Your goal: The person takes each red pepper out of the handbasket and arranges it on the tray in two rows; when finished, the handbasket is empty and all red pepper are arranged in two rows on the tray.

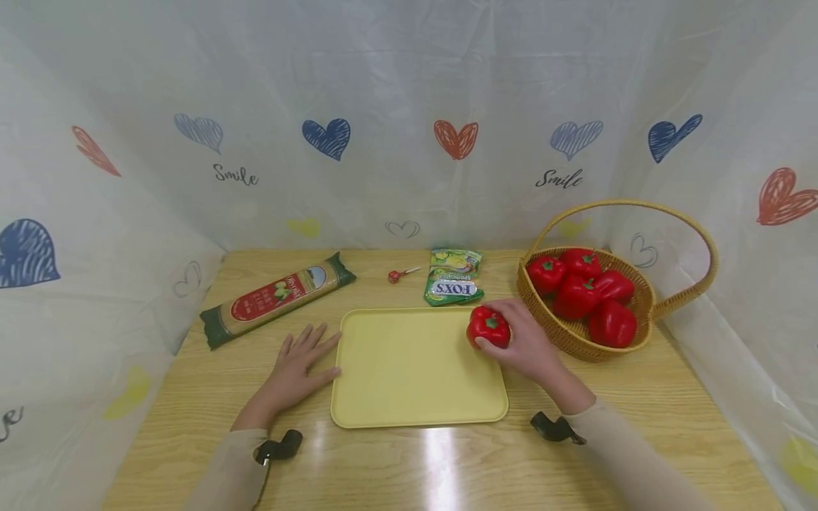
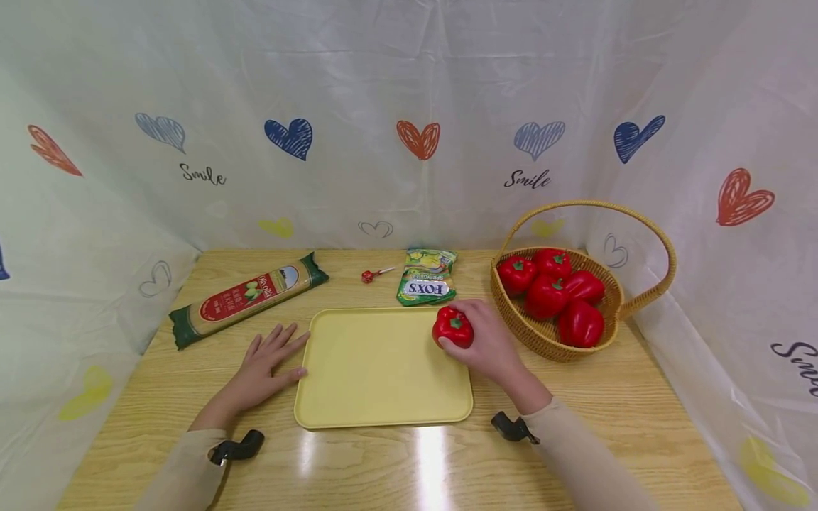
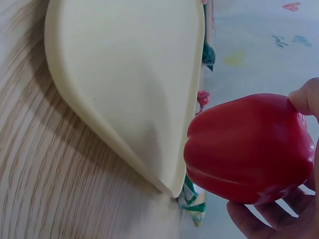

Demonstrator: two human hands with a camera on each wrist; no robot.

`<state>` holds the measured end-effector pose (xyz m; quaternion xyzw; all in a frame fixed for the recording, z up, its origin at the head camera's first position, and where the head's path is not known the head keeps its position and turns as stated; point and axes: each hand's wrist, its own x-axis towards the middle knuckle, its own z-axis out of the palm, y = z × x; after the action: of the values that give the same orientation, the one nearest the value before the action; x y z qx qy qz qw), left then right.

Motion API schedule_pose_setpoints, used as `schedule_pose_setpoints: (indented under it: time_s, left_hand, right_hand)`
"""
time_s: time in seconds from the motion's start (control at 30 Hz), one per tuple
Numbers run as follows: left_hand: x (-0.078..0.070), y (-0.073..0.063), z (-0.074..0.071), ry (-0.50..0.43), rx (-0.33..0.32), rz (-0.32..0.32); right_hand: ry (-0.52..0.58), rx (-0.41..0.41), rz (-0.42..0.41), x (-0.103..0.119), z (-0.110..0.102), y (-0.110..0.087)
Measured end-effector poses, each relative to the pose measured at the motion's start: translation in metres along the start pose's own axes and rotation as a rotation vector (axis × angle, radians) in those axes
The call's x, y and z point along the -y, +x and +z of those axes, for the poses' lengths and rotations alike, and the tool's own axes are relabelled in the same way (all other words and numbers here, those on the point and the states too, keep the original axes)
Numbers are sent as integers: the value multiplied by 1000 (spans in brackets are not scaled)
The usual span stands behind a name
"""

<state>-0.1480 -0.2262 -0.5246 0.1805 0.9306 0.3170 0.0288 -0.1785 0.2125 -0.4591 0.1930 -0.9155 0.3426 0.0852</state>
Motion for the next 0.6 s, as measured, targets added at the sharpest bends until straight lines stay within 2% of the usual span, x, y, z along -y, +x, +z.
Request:
schedule_pose_setpoints:
  time_s: [0.23, 0.6]
  left_hand:
    - [1, 0, 0, 2, 5, -5]
    - [2, 0, 0, 5, 6, -8]
  right_hand:
    - [-20, 8, -32, 7, 13, 6]
    - [28, 33, -43, 13, 26, 12]
